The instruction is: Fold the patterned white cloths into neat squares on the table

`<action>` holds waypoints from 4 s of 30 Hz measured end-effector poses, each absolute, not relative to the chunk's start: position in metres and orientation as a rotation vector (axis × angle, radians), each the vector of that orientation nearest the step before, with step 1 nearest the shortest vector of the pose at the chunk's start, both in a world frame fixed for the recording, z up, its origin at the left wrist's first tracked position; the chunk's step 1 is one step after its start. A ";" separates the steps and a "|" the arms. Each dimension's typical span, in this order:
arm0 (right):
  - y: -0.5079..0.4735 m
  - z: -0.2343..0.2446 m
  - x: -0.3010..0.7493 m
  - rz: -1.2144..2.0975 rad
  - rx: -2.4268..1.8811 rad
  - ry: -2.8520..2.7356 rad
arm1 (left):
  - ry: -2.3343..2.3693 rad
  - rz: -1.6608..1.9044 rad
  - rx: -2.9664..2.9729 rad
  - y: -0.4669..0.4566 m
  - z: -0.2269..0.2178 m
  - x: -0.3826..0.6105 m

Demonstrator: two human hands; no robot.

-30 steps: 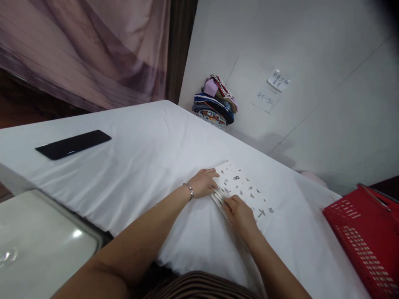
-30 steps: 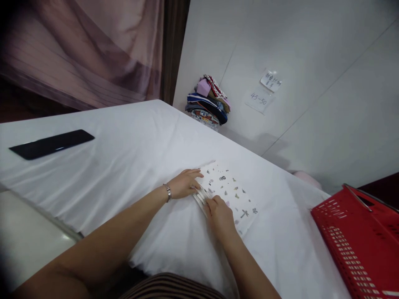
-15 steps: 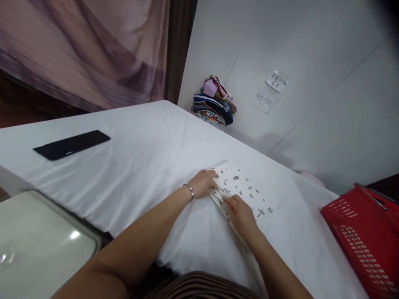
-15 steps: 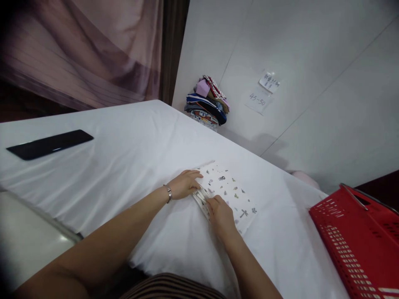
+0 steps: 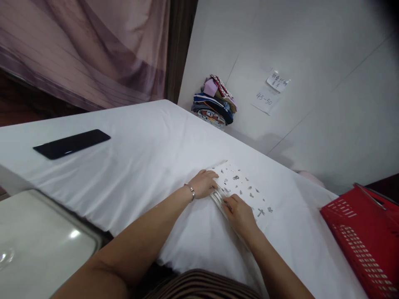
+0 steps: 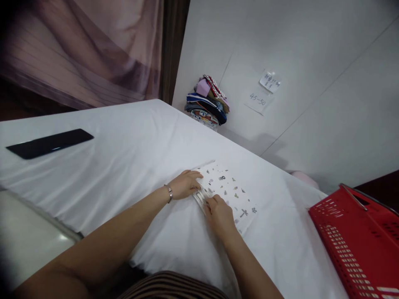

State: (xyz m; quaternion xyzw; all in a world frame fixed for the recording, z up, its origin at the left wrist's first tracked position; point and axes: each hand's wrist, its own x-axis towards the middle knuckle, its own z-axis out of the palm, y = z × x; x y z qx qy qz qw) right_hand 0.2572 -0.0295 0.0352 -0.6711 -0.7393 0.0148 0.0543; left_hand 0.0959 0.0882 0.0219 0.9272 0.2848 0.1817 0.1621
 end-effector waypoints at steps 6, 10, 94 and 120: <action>-0.030 0.035 0.259 0.035 -2.021 -2.268 | 0.826 0.533 2.625 0.088 0.022 0.098; -0.030 0.031 0.259 -0.005 -2.036 -2.291 | 0.818 0.547 2.614 0.088 0.021 0.098; -0.026 0.006 0.254 0.184 -1.643 -2.605 | 1.462 0.556 1.901 0.123 0.003 0.083; -0.069 0.006 0.368 0.144 -1.891 -1.286 | 1.515 0.384 2.323 0.123 0.009 0.094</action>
